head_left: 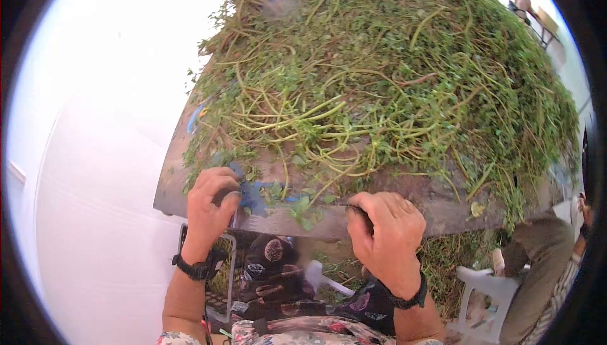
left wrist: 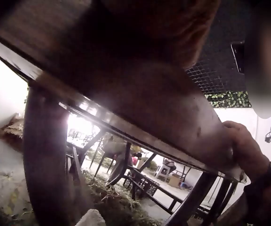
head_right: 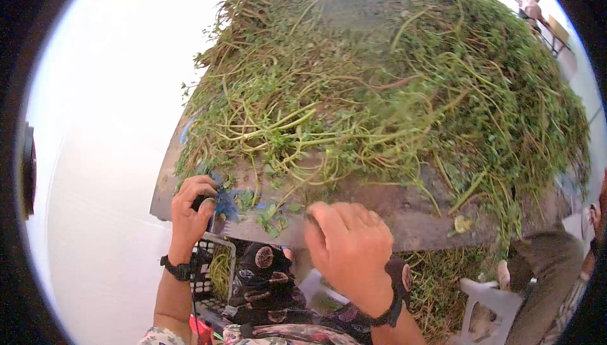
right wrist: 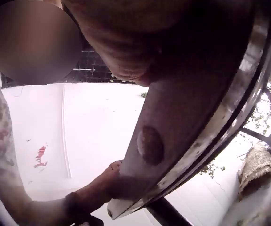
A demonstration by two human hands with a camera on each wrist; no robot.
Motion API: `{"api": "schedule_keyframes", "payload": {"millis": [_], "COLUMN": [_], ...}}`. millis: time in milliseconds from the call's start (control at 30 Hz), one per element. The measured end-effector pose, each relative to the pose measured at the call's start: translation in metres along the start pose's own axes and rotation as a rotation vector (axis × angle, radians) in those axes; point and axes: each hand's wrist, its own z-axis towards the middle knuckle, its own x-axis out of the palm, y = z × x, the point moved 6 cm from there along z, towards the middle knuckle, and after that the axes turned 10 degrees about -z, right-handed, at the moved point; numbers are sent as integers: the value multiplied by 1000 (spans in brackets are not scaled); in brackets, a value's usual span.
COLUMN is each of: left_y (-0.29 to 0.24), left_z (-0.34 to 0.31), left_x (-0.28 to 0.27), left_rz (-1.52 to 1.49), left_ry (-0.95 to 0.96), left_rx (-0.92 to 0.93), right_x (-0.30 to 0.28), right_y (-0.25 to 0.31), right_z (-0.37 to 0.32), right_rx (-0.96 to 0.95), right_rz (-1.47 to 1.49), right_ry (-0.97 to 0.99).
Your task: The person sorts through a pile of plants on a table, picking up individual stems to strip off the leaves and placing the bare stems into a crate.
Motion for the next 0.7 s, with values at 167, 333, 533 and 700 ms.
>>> {"api": "schedule_keyframes", "payload": {"millis": [167, 333, 533, 700], "left_y": [3, 7, 7, 3], "left_z": [-1, -5, -7, -6], "left_x": [3, 1, -1, -3], "left_rz": [72, 54, 46, 33], "left_ry": [24, -6, -16, -33], "left_rx": [13, 20, 44, 66], "right_x": [0, 0, -1, -1], "right_y": [0, 1, 4, 5], "right_z": [1, 0, 0, -1], "right_rx": [-30, -32, -40, -21], "right_rz": [75, 94, 84, 88], "right_ry": [68, 92, 88, 88]}}
